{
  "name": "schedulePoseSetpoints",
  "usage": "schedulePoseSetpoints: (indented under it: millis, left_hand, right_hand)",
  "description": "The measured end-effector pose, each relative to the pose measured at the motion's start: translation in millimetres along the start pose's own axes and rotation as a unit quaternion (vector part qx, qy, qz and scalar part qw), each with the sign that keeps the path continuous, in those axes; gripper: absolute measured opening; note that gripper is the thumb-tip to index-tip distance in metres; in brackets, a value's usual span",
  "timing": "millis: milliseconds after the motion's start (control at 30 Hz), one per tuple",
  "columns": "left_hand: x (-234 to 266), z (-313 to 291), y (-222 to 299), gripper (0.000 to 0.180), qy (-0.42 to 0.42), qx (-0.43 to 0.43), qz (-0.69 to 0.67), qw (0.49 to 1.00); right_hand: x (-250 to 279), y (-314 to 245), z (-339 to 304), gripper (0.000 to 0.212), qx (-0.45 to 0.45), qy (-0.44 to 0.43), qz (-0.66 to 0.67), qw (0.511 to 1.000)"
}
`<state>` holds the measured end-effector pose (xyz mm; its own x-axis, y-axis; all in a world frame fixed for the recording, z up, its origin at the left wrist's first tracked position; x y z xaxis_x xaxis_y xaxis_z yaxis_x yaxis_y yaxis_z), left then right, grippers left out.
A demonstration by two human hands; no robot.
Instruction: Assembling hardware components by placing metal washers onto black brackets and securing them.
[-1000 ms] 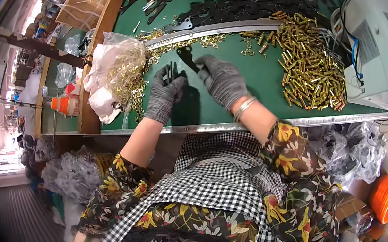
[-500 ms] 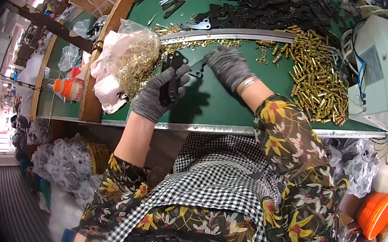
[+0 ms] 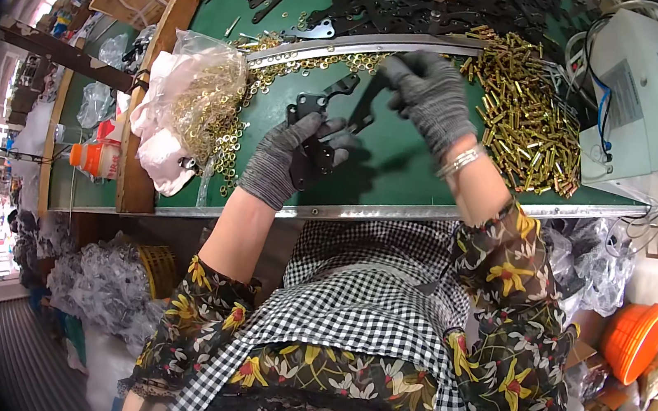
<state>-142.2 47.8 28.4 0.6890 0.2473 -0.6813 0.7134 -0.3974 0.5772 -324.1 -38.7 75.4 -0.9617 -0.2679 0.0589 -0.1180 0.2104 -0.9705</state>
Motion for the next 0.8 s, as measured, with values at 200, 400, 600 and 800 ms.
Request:
schedulePoseSetpoints:
  millis: [200,400,600,800]
  left_hand:
    - [10,1,16,0.022,0.108,-0.045,0.003,0.993]
    - [30,7,31,0.022,0.119,-0.086,-0.006,0.989]
    - [23,2,33,0.028,0.155,-0.062,0.059,0.984]
    - [-17,10,7,0.037,-0.032,0.017,0.190,0.981]
  right_hand:
    - [-42,2,-25,0.020,0.381,0.042,-0.652,0.654]
    - [-86,26,-26,0.024,0.396,0.029,-0.591,0.702]
    - [-65,22,-18,0.032,0.323,-0.050,-0.490,0.808]
    - [-26,2,-13,0.042,0.049,-0.072,-0.061,0.994]
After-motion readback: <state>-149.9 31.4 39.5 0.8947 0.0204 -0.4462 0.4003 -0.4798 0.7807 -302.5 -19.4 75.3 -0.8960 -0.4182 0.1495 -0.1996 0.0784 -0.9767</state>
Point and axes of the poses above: each hand's wrist, its own z-axis towards the middle knuckle, its own x-axis out of the back of the hand, y = z × x, the point moved 5 cm from there along z, towards the middle knuckle, and after that the axes turned 1 degree about -y, right-handed, at the moved point
